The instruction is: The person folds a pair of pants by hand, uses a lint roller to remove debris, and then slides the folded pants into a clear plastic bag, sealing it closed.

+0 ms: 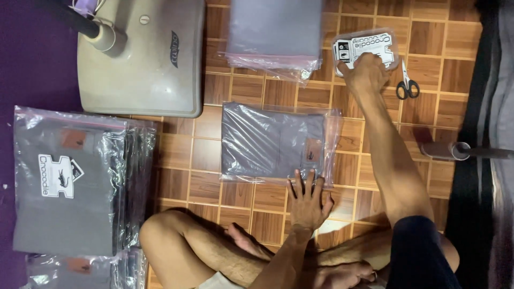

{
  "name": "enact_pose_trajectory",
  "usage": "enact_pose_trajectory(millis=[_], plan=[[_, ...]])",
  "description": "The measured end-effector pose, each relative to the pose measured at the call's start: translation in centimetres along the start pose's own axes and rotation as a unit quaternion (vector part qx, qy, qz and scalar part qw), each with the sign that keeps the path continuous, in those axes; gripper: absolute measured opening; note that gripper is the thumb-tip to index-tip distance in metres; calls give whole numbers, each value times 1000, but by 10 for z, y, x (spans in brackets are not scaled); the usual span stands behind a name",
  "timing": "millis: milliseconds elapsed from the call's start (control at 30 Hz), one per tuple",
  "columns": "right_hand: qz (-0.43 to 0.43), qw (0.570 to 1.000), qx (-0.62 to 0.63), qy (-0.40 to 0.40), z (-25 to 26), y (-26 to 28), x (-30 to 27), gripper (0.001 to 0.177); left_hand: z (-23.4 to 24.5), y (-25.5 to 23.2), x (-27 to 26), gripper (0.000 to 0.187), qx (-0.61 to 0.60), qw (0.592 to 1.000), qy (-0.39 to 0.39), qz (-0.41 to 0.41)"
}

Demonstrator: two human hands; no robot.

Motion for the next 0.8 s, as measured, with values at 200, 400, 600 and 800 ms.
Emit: enact_pose_trajectory(millis=[200, 400, 600, 800], plan=[[-42, 992, -36, 110, 26, 21, -1, 46, -15, 1, -9, 63, -59, 988, 144, -6], [-42, 994, -7, 105, 27, 18, -7, 41, -16, 5, -13, 66, -51, 990, 130, -17], [-75, 987, 106, 97, 39, 16, -9, 25, -11, 3, -5, 60, -41, 994, 102, -18], [-91, 967, 214, 99, 43, -9, -3, 15, -11, -1, -7, 56, -61, 990, 123, -12]])
Point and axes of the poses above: each hand's wrist, its own x-axis towards the middle knuckle, its own z-axis out of the back of the hand, y = z × x, the point moved 3 cm from there along x, towards the middle knuckle, and after that the axes turned 7 degrees about -z, right-handed, at the moved point
